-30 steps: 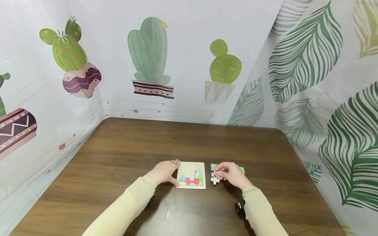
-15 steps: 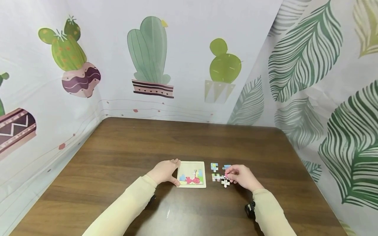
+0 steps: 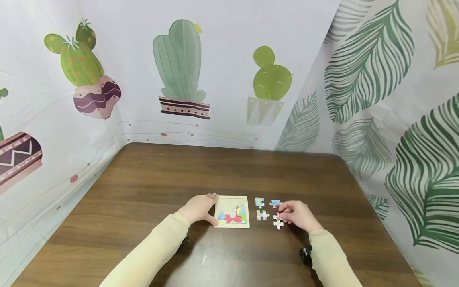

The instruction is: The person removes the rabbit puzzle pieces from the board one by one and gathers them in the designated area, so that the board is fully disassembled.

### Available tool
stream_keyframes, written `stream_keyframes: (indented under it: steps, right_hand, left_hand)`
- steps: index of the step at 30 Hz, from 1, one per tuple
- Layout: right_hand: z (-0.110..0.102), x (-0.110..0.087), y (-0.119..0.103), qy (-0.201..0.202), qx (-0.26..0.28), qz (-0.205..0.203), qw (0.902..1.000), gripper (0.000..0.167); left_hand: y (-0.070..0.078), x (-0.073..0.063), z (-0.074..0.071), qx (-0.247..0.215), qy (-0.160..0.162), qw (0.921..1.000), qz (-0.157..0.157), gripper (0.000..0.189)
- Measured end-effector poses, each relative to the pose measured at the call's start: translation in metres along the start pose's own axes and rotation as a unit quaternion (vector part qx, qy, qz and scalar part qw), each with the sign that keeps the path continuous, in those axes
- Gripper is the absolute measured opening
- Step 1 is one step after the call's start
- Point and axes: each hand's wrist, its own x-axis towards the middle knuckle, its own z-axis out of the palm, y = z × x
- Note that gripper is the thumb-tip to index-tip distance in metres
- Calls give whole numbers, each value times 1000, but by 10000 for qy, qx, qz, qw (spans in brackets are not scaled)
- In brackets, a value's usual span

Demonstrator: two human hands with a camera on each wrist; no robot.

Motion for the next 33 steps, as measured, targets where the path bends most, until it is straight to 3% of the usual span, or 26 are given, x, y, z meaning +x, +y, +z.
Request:
stream_keyframes:
  steps: [2, 3, 8, 9, 10, 24, 33]
  right_hand:
    - [1, 0, -1, 82, -71, 121, 9999, 13]
    - [1, 0, -2, 130, -126, 166, 9997, 12]
    - [3, -2, -7, 359, -459, 280, 9979, 7]
    - [3, -2, -7, 391, -514, 268, 9976, 7]
    - [4, -2, -8, 431, -555, 282, 9971, 7]
    - [6, -1, -12, 631, -989, 405, 9923, 10]
    - [5, 0, -10, 674, -1346, 174, 9885, 9]
  left_hand:
    - [0, 0, 0, -48, -14, 10000, -24, 99]
    - [-6, 8, 17, -37, 94, 9999, 31, 103]
    - [-6, 8, 17, -77, 62, 10000, 14, 103]
    - [-7, 8, 17, -65, 67, 10000, 15, 103]
    - [0, 0, 0, -91, -56, 9999, -55, 99]
    - [-1, 0, 2, -92, -119, 9999, -77, 101]
    - [-2, 2, 2, -97, -169, 9997, -120, 101]
